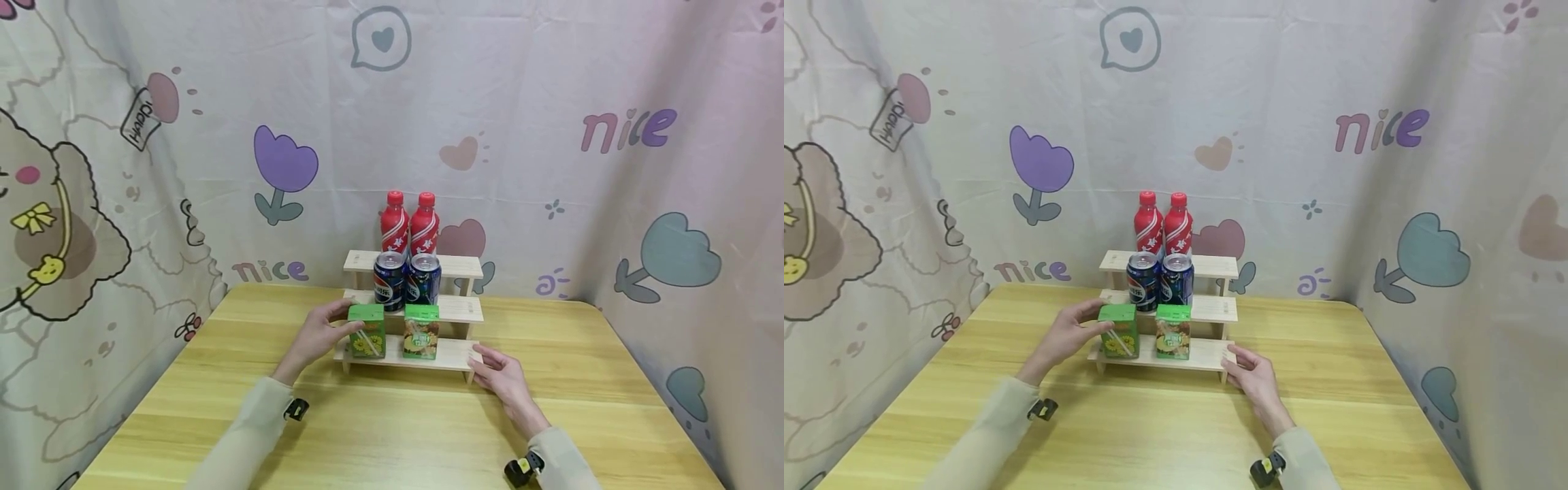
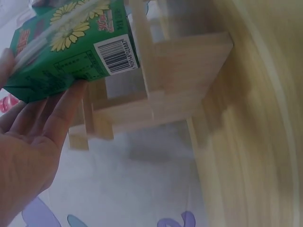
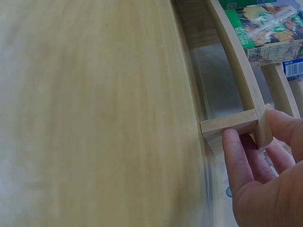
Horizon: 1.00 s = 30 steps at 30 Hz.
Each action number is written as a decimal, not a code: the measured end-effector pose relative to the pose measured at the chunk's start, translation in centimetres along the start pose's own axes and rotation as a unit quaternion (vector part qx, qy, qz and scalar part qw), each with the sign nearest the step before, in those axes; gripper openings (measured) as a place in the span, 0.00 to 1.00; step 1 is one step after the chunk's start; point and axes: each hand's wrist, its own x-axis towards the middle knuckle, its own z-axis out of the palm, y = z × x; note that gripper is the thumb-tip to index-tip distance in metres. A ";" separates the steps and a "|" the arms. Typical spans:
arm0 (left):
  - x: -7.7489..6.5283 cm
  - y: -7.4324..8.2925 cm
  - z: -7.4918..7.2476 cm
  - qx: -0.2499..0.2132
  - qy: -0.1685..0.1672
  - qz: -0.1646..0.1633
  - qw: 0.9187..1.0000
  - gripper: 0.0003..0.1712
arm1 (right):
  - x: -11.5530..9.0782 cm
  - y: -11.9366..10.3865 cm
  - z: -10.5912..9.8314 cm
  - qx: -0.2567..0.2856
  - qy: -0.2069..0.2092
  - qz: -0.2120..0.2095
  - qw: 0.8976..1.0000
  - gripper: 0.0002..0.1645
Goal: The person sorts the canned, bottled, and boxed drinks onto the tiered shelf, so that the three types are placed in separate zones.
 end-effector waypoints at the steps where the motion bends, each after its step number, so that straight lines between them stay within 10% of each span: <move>1: 0.0 0.1 0.2 0.001 -0.001 0.003 1.000 0.30 | 0.0 0.0 0.0 0.000 0.001 0.001 1.000 0.32; 30: 1.5 0.2 3.3 0.016 -0.011 0.002 1.000 0.29 | 0.1 0.2 0.1 -0.006 0.009 0.000 1.000 0.31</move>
